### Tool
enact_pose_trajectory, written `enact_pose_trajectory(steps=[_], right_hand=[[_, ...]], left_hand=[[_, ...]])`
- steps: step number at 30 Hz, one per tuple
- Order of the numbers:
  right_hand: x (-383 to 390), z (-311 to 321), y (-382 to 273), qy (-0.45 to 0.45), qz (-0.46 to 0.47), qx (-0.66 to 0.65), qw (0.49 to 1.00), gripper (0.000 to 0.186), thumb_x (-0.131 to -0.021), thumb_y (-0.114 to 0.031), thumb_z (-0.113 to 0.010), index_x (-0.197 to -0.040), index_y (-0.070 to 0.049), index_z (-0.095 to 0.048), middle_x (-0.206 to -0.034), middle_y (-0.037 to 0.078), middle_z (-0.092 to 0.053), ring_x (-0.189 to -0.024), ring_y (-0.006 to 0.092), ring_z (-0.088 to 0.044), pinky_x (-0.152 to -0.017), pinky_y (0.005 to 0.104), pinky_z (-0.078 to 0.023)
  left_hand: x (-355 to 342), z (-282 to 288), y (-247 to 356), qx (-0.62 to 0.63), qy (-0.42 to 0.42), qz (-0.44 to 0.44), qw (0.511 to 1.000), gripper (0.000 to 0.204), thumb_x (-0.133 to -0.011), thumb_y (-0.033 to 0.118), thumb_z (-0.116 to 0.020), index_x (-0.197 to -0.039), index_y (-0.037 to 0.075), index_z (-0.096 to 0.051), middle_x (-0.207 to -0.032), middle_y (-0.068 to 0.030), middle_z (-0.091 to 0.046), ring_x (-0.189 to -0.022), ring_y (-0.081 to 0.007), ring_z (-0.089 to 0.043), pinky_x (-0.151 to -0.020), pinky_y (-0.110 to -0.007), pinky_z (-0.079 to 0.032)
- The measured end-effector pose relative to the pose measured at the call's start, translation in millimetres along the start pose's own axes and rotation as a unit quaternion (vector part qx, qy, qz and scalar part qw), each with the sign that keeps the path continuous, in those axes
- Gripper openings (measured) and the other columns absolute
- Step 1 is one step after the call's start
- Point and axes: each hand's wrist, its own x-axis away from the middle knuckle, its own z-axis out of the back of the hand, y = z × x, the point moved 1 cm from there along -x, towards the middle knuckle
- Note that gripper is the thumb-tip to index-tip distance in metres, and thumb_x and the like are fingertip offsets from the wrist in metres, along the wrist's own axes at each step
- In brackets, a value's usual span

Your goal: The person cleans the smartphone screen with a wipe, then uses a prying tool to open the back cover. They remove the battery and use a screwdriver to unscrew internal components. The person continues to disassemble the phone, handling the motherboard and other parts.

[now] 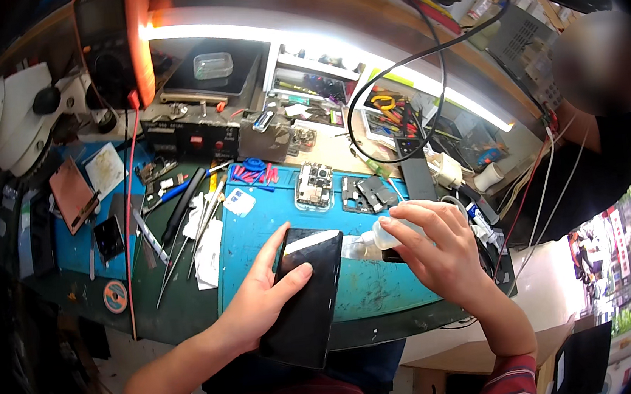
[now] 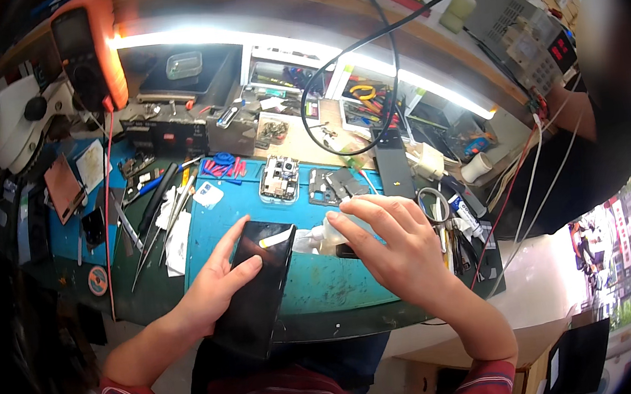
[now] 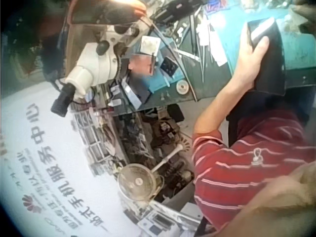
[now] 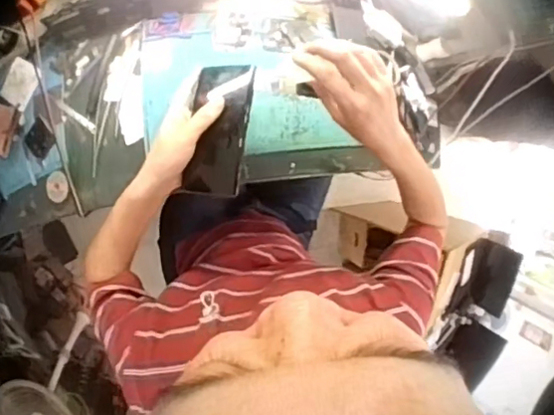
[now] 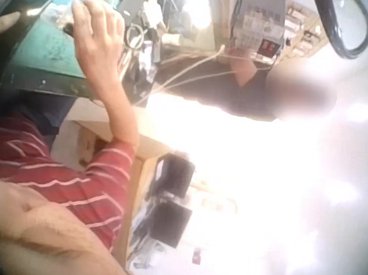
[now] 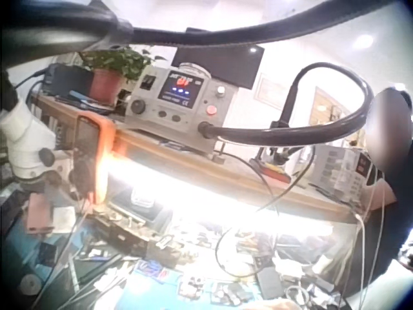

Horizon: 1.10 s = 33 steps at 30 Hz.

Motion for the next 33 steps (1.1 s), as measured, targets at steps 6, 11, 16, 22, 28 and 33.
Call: enact_pose_trajectory(steps=[6, 11, 16, 22, 28, 33], right_hand=[[-5, -3, 0, -0.013, 0.036, 0.027, 0.999, 0.04, -0.08, -0.008, -0.069, -0.12, -0.01, -0.072, -0.12, 0.006, -0.066, -0.111, 0.0232, -0.066, -0.09, 0.0389, -0.052], [-3, -3, -1, -0.017, 0.035, 0.03, 0.999, 0.042, -0.079, -0.007, -0.07, -0.121, -0.01, -0.072, -0.12, 0.006, -0.066, -0.111, 0.023, -0.066, -0.09, 0.0389, -0.052], [-3, -8, 11, -0.001, -0.068, -0.096, 0.993, 0.049, -0.08, -0.006, -0.076, -0.128, -0.008, -0.068, -0.123, 0.01, -0.066, -0.112, 0.0301, -0.065, -0.093, 0.0418, -0.053], [-9, -85, 64, 0.022, -0.297, -0.407, 0.863, 0.051, -0.089, -0.017, -0.077, -0.136, -0.004, -0.062, -0.127, 0.015, -0.066, -0.111, 0.0243, -0.067, -0.096, 0.0394, -0.053], [-63, -163, 106, 0.054, -0.33, -0.343, 0.878, 0.048, -0.088, -0.015, -0.082, -0.128, -0.001, -0.062, -0.109, 0.008, -0.074, -0.101, 0.0153, -0.07, -0.093, 0.0309, -0.054], [-51, -189, 115, -0.034, -0.38, -0.299, 0.875, 0.068, -0.084, -0.02, -0.079, -0.142, 0.001, -0.052, -0.122, 0.018, -0.071, -0.112, 0.0284, -0.069, -0.099, 0.039, -0.053]], left_hand=[[1, 0, 0, -0.006, -0.006, -0.012, 1.0, 0.082, -0.106, 0.018, -0.062, -0.166, 0.007, -0.007, -0.147, -0.0199, -0.052, -0.125, -0.0218, -0.06, -0.104, -0.036, -0.053], [1, 0, -1, -0.002, -0.007, -0.004, 1.0, 0.082, -0.106, 0.017, -0.062, -0.167, 0.008, -0.007, -0.147, -0.0193, -0.053, -0.125, -0.0215, -0.06, -0.103, -0.036, -0.053], [1, 1, 2, 0.002, 0.007, 0.008, 1.0, 0.081, -0.106, 0.015, -0.061, -0.167, 0.012, -0.008, -0.145, -0.0189, -0.055, -0.123, -0.0211, -0.061, -0.103, -0.036, -0.053], [-1, 0, 2, -0.007, 0.006, 0.03, 0.999, 0.081, -0.107, 0.018, -0.061, -0.167, 0.012, -0.007, -0.142, -0.0175, -0.057, -0.12, -0.02, -0.062, -0.101, -0.036, -0.053], [0, 5, 6, 0.009, 0.01, 0.051, 0.999, 0.078, -0.108, 0.021, -0.06, -0.167, 0.011, -0.01, -0.14, -0.0164, -0.058, -0.12, -0.0196, -0.062, -0.102, -0.036, -0.052], [-1, 3, 4, 0.007, 0.02, 0.053, 0.998, 0.079, -0.107, 0.022, -0.061, -0.167, 0.009, -0.011, -0.14, -0.0164, -0.059, -0.121, -0.0197, -0.061, -0.101, -0.036, -0.052]])
